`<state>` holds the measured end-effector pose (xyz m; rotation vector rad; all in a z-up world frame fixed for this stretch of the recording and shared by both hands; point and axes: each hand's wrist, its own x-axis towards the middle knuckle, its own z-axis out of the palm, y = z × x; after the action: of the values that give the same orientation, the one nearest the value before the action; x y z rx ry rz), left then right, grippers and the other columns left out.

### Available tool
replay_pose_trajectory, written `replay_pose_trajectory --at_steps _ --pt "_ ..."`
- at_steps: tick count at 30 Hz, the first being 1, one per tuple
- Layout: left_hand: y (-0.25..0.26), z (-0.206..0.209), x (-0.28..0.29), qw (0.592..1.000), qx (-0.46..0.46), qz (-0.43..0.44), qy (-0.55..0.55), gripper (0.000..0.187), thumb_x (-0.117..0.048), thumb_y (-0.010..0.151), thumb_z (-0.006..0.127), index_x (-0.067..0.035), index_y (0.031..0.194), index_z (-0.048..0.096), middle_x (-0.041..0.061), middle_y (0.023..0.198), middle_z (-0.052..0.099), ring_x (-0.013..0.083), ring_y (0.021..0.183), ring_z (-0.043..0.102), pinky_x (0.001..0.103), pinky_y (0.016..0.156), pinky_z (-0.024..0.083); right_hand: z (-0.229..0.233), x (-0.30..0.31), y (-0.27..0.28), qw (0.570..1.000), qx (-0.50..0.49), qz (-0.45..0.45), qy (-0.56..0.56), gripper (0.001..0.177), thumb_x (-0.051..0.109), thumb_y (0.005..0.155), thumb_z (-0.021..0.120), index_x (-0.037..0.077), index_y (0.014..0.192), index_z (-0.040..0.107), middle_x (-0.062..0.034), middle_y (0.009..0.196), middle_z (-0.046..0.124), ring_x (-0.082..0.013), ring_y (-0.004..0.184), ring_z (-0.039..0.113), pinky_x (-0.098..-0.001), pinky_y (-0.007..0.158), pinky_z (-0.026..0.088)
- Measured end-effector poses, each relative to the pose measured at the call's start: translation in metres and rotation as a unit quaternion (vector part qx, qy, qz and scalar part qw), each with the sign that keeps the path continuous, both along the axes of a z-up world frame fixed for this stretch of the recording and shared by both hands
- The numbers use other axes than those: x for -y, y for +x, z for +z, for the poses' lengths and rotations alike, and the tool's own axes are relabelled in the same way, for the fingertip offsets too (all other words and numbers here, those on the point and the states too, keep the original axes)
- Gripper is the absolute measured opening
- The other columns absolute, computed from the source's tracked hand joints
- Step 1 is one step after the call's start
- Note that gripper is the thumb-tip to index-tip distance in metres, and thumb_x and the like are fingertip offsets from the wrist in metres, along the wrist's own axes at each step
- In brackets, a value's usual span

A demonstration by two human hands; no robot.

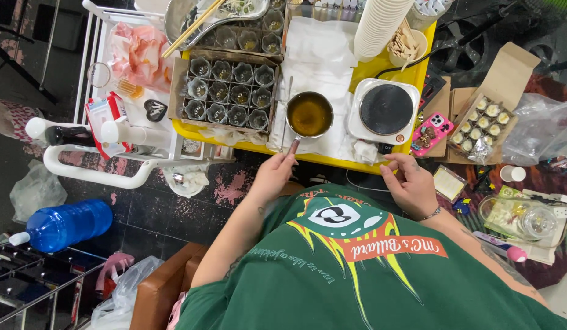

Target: Dipping components into a melting pot and organizing candle-making supplies on a cart.

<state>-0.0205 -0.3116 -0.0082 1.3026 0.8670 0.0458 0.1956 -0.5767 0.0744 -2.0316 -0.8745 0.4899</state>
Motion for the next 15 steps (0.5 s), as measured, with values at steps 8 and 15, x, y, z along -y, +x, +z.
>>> replay_pose_trajectory --at_steps 8,15 --pt "-0.003 0.018 -0.034 0.996 -0.040 -0.009 0.085 0.031 -0.034 0.101 0.062 -0.005 0.098 0.072 -0.005 0.072 0.060 0.0046 0.064 0.051 0.023 0.057 0.043 0.011 0.000 0.003 0.999 0.034 0.013 -0.027 0.024 0.019 0.097 0.070 0.007 0.118 0.068 -0.0016 0.083 0.067 -0.0098 0.056 0.055 -0.0255 0.053 0.043" --pt "-0.002 0.042 -0.042 0.997 -0.048 -0.052 0.041 0.037 -0.037 0.103 0.062 -0.002 0.111 0.069 0.002 0.077 0.064 0.0093 0.059 0.054 0.027 0.054 0.046 0.014 -0.025 -0.001 0.996 0.087 -0.009 -0.011 0.017 0.020 0.098 0.070 0.007 0.109 0.073 -0.0037 0.082 0.069 -0.0122 0.058 0.057 -0.0279 0.055 0.046"
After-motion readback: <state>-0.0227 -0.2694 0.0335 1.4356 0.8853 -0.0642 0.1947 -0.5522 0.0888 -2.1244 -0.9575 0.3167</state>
